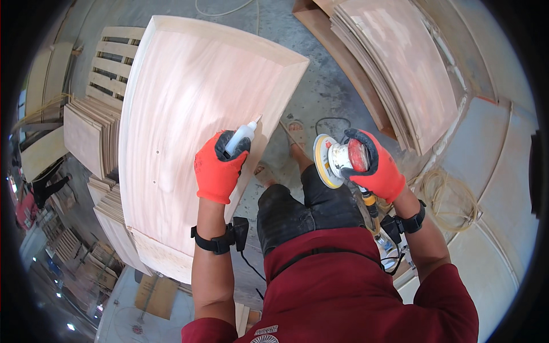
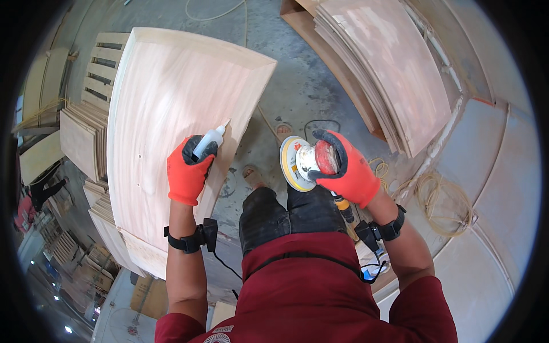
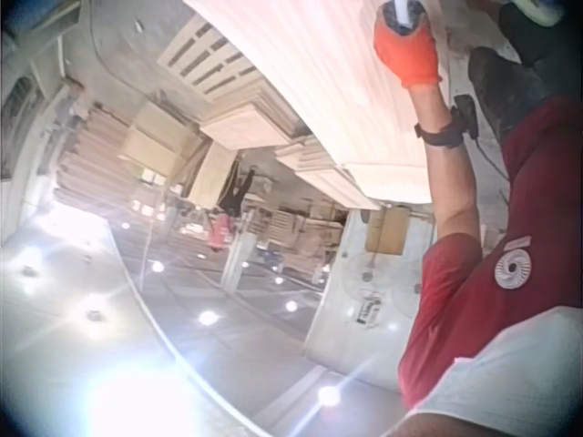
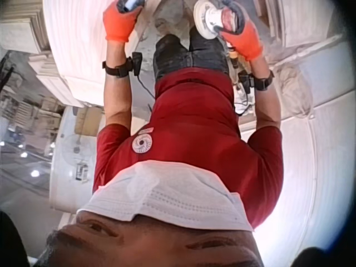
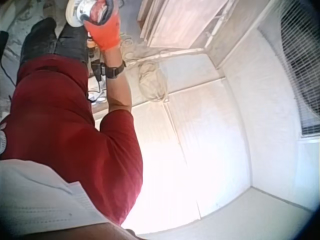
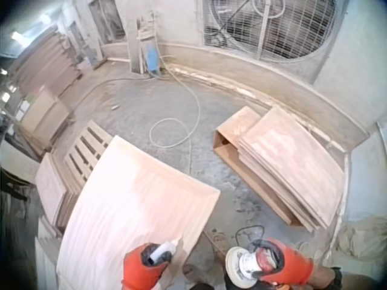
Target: The person uses an orbital sander to smooth the surface of a large wooden panel. They apply a white liquid from a squeeze bottle to the edges of the panel and continue sanding the surface. The person flips the panel over to work on the other side.
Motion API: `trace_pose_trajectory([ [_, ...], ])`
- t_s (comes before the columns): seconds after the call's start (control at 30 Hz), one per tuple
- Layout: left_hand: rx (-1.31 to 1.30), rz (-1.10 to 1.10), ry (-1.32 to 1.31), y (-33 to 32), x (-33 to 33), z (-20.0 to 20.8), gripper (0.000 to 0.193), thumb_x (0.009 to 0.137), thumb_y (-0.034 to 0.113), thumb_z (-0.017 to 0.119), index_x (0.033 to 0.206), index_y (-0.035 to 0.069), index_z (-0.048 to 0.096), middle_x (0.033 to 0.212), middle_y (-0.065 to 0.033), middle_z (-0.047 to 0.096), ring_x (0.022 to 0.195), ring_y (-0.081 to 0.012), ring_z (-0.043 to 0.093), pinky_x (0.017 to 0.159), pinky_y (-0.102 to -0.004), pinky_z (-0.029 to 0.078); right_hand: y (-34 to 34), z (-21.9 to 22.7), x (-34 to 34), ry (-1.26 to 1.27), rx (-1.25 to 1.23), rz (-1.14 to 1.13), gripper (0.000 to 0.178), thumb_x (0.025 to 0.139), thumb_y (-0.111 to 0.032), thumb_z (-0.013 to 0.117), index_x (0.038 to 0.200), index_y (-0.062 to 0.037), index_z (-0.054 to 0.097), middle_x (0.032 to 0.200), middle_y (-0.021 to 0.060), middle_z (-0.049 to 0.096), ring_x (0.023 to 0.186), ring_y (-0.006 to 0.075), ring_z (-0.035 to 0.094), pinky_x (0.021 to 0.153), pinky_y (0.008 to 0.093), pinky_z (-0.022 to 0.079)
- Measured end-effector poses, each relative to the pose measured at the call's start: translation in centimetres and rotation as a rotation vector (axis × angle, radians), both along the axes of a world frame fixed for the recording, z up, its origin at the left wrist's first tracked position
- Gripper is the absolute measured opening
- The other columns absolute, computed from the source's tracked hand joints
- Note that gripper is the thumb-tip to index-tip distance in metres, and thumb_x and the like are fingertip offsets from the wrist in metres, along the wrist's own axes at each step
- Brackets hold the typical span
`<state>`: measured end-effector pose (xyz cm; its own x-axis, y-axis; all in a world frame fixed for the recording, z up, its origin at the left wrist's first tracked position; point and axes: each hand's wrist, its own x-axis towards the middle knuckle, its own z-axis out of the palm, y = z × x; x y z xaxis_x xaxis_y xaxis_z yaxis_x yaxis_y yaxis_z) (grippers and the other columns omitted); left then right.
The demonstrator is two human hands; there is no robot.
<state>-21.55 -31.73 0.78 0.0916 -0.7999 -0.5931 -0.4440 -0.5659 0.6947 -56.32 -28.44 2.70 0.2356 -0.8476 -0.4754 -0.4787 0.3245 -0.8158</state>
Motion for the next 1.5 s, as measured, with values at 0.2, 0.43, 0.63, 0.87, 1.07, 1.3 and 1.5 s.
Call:
trace_pose_trajectory([
  [0.2, 0.016, -0.037, -0.060, -2.5, -1.3, 0.0, 0.023, 0.080, 0.004, 0.076, 0.102, 0.003, 0.069, 0.078, -0.0015, 0.064, 0.063, -0.0090, 0.056, 0.058, -0.0268, 0.046, -0.5, -0.3, -1.3, 0.047, -0.001, -0.011, 0.084, 0.069, -0.016, 0.089, 0.140, 0.0012, 0.048, 0.133, 0.0172, 0.062, 0.124, 0.0279, 0.060, 0.106, 0.0386, 0.046],
  [0.43, -0.071, -0.058, -0.061, -4.8, -2.1, -0.7, 0.023, 0.080, 0.003, 0.076, 0.102, 0.003, 0.069, 0.078, -0.0005, 0.064, 0.061, -0.0081, 0.053, 0.056, -0.0267, 0.045, -1.1, -0.5, -2.2, 0.006, 0.017, -0.071, 0.084, 0.069, -0.014, 0.089, 0.141, 0.0009, 0.048, 0.134, 0.0163, 0.061, 0.124, 0.0274, 0.060, 0.106, 0.0384, 0.046],
  [0.63, -0.114, -0.104, -0.078, -6.5, -2.9, -1.4, 0.025, 0.080, 0.002, 0.076, 0.104, 0.002, 0.069, 0.077, -0.0005, 0.064, 0.060, -0.0070, 0.053, 0.055, -0.0261, 0.044, -1.4, -0.6, -2.9, -0.010, 0.008, -0.105, 0.084, 0.069, -0.014, 0.089, 0.141, 0.0007, 0.048, 0.134, 0.0160, 0.061, 0.124, 0.0274, 0.060, 0.107, 0.0385, 0.046],
  [0.87, -0.080, -0.107, -0.064, -8.2, -3.3, -1.5, 0.026, 0.082, 0.002, 0.075, 0.107, 0.002, 0.069, 0.074, -0.0005, 0.063, 0.057, -0.0066, 0.051, 0.052, -0.0258, 0.043, -1.6, -0.6, -3.1, -0.009, 0.039, -0.139, 0.083, 0.069, -0.014, 0.089, 0.141, -0.0001, 0.048, 0.134, 0.0156, 0.062, 0.123, 0.0271, 0.060, 0.107, 0.0384, 0.046],
  [1.07, -0.097, -0.121, -0.040, -9.2, -3.6, -1.8, 0.024, 0.082, 0.002, 0.076, 0.105, 0.003, 0.069, 0.073, 0.0009, 0.062, 0.056, -0.0060, 0.050, 0.051, -0.0253, 0.041, -2.2, -0.1, -2.9, -0.007, 0.038, -0.147, 0.079, 0.071, -0.014, 0.088, 0.139, -0.0011, 0.051, 0.133, 0.0154, 0.062, 0.123, 0.0269, 0.060, 0.106, 0.0383, 0.046],
  [1.3, -0.023, -0.119, 0.015, -10.2, -4.6, -1.3, 0.023, 0.083, 0.002, 0.076, 0.105, 0.004, 0.070, 0.074, 0.0020, 0.063, 0.058, -0.0054, 0.051, 0.052, -0.0243, 0.042, -2.0, -0.2, -2.8, 0.007, 0.034, -0.138, 0.079, 0.072, -0.015, 0.088, 0.140, -0.0014, 0.050, 0.134, 0.0151, 0.061, 0.124, 0.0263, 0.059, 0.107, 0.0381, 0.045],
  [1.5, -0.026, -0.139, 0.051, -10.9, -5.4, -2.0, 0.028, 0.079, 0.008, 0.078, 0.105, 0.005, 0.070, 0.071, -0.0032, 0.065, 0.054, -0.0101, 0.056, 0.053, -0.0281, 0.046, -2.2, 0.2, -2.8, 0.021, 0.049, -0.144, 0.079, 0.073, -0.015, 0.088, 0.141, -0.0017, 0.050, 0.135, 0.0147, 0.061, 0.124, 0.0260, 0.059, 0.107, 0.0376, 0.045],
])
